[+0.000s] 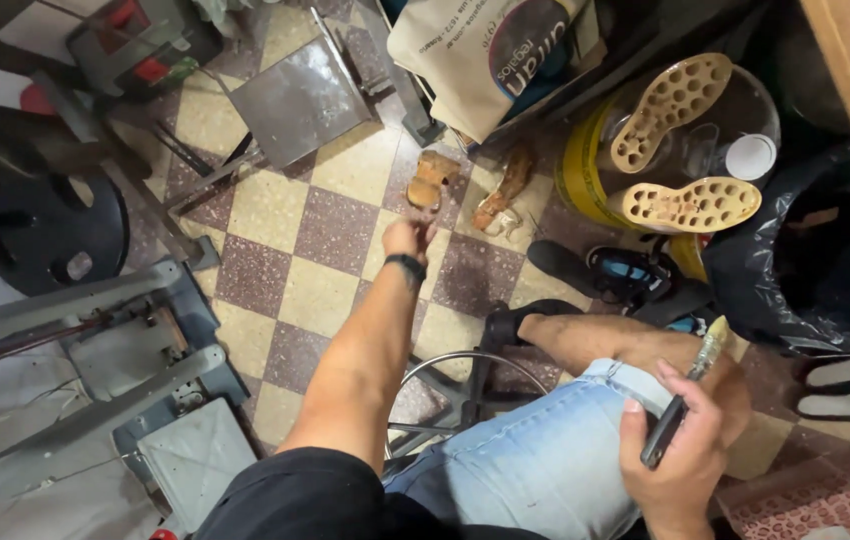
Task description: Applying glue to the bottom of a sandal with a brush and performing finishing touches on a small pouch using a lighter and trimming tool.
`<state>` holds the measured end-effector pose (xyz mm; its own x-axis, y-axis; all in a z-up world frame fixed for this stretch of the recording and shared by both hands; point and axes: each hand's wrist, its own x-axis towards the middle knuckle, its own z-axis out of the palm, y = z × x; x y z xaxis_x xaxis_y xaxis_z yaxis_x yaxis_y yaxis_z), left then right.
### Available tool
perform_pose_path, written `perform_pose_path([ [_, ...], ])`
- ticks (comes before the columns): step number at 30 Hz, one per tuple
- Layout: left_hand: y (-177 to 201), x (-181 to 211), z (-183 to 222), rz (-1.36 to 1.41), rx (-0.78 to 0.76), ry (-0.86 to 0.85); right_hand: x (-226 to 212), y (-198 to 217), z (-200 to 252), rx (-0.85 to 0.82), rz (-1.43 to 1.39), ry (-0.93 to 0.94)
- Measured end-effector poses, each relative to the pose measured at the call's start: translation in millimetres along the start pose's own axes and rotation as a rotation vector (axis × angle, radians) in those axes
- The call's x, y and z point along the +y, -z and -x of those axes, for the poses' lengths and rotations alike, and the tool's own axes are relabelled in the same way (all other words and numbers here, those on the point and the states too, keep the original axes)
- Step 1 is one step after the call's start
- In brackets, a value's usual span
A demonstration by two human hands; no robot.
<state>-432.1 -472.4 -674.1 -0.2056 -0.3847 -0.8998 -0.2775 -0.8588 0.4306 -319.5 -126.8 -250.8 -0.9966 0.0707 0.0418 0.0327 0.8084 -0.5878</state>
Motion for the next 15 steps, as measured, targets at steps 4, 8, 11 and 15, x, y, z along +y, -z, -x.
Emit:
perform_pose_path([
  [4, 121, -51, -41, -0.833, -0.091, -0.204, 0, 1, -5, 0.005, -0.047, -0.008],
  [8, 194, -82, -7, -2.417, -0.824, -0.762, 7, -1, -6, 0.021, -0.080, 0.052],
  [11, 191, -82, 63, -1.884, -0.378, -0.131, 14, 1, -2, 0.034, -0.033, 0.026],
  [15, 101, -36, 189, -1.710, -0.456, 0.024, 38, -2, 16, 0.121, -0.001, -0.007],
])
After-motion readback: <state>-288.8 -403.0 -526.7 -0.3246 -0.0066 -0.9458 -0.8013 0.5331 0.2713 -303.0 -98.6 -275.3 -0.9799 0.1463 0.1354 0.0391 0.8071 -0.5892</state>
